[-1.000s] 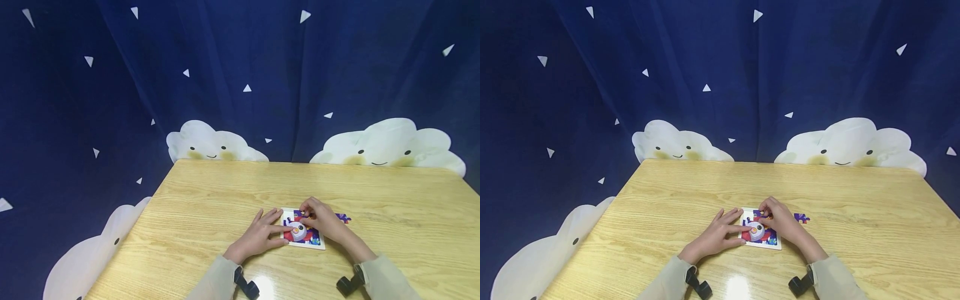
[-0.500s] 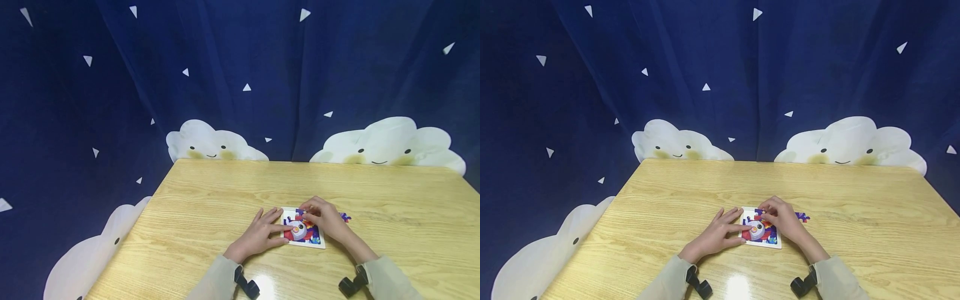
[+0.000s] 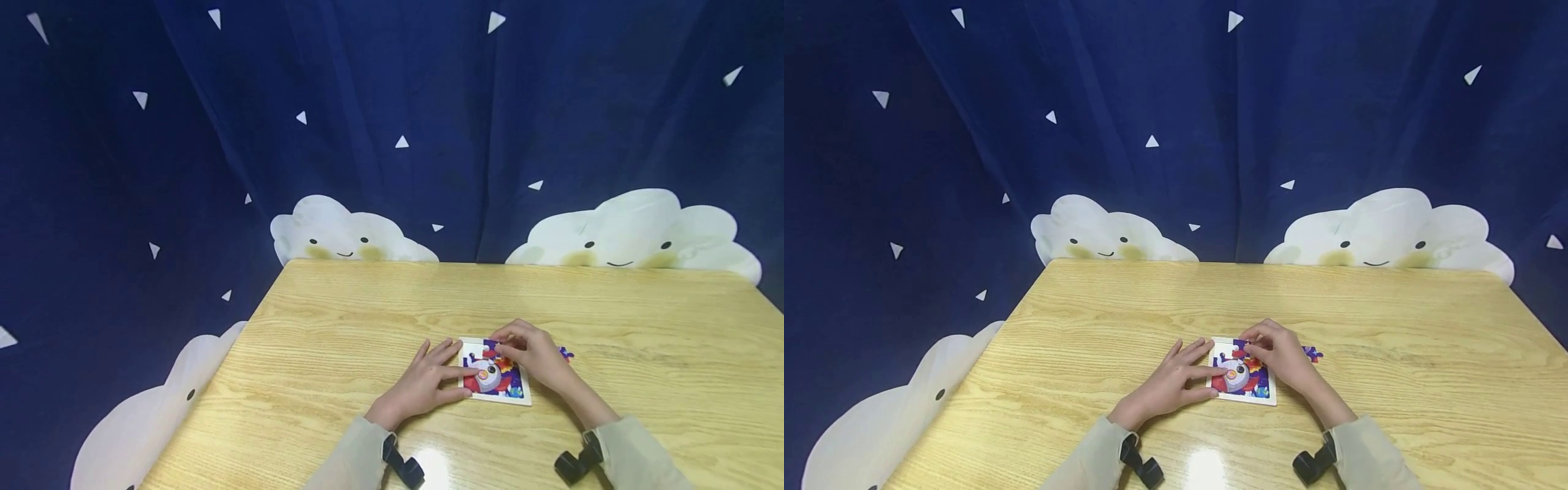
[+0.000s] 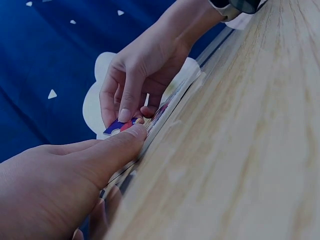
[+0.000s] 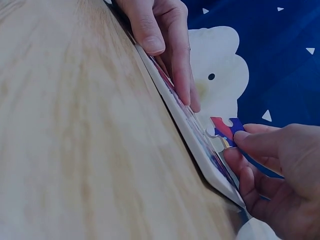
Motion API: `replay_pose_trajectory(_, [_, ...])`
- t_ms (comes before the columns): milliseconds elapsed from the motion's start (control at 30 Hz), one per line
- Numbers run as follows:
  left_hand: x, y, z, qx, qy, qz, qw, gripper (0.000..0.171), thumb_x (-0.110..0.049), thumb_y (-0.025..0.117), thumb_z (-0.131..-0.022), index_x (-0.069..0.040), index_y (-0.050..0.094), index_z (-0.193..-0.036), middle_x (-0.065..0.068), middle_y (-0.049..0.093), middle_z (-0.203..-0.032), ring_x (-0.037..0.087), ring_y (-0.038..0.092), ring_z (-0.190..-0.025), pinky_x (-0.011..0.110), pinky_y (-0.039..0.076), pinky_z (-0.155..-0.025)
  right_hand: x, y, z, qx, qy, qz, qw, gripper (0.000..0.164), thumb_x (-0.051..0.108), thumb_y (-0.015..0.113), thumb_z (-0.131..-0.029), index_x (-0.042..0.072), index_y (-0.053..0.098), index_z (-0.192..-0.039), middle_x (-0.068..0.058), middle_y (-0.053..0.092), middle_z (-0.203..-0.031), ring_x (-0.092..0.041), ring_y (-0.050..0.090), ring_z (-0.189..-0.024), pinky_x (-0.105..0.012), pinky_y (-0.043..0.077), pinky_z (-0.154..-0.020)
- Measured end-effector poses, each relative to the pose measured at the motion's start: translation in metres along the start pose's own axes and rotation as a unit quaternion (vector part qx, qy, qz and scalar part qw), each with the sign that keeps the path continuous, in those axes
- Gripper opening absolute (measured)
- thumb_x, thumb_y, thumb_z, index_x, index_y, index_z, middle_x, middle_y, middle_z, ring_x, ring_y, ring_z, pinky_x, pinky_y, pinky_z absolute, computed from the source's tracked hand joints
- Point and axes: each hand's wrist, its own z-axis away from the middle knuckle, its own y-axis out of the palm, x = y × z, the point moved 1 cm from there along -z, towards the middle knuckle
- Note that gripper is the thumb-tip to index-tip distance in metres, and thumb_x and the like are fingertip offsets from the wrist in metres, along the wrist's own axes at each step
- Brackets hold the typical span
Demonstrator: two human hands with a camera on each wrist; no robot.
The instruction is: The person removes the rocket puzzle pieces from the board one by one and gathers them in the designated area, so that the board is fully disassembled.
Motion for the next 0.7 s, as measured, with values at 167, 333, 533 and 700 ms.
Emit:
replay_pose_trajectory(167, [0.0,0.0,0.0,0.003,-0.003,0.001,1.0,0.041,-0.051,0.054,-0.096,-0.041,0.056,-0.136,0.006,0.033,-0.16,0.025,0.028,-0.151,0.06,0.019,-0.121,-0.004,-0.002,0.0,-0.004,0.007,0.005,1.0,0.016,0.007,0.07,-0.089,0.017,0.075,-0.101,0.001,0.069,-0.096,-0.002,0.062,-0.083,-0.018,0.053,-0.075])
replay_pose_trajectory(333, [-0.001,0.0,0.0,0.004,-0.005,-0.002,1.0,0.041,-0.051,0.054,-0.096,-0.042,0.056,-0.136,0.005,0.033,-0.16,0.025,0.027,-0.151,0.059,0.019,-0.121,-0.007,-0.006,0.001,-0.009,0.009,0.004,1.0,0.018,0.008,0.069,-0.09,0.017,0.076,-0.103,0.0,0.07,-0.098,-0.001,0.061,-0.085,-0.016,0.052,-0.075])
replay_pose_trajectory(533, [-0.001,0.0,0.0,-0.001,-0.002,-0.007,1.0,0.041,-0.051,0.054,-0.095,-0.042,0.056,-0.135,0.006,0.034,-0.16,0.025,0.029,-0.15,0.059,0.019,-0.121,-0.009,-0.01,0.004,-0.011,0.011,0.008,1.0,0.017,0.01,0.069,-0.091,0.018,0.076,-0.104,0.0,0.069,-0.098,0.001,0.06,-0.086,-0.016,0.052,-0.076])
replay_pose_trajectory(700, [-0.001,0.0,0.0,-0.007,0.001,-0.007,1.0,0.041,-0.05,0.056,-0.095,-0.041,0.057,-0.135,0.007,0.035,-0.159,0.026,0.03,-0.15,0.059,0.02,-0.121,-0.012,-0.012,0.005,-0.018,-0.002,0.011,1.0,0.018,0.009,0.07,-0.089,0.018,0.076,-0.103,0.002,0.07,-0.099,0.003,0.059,-0.086,-0.016,0.052,-0.076])
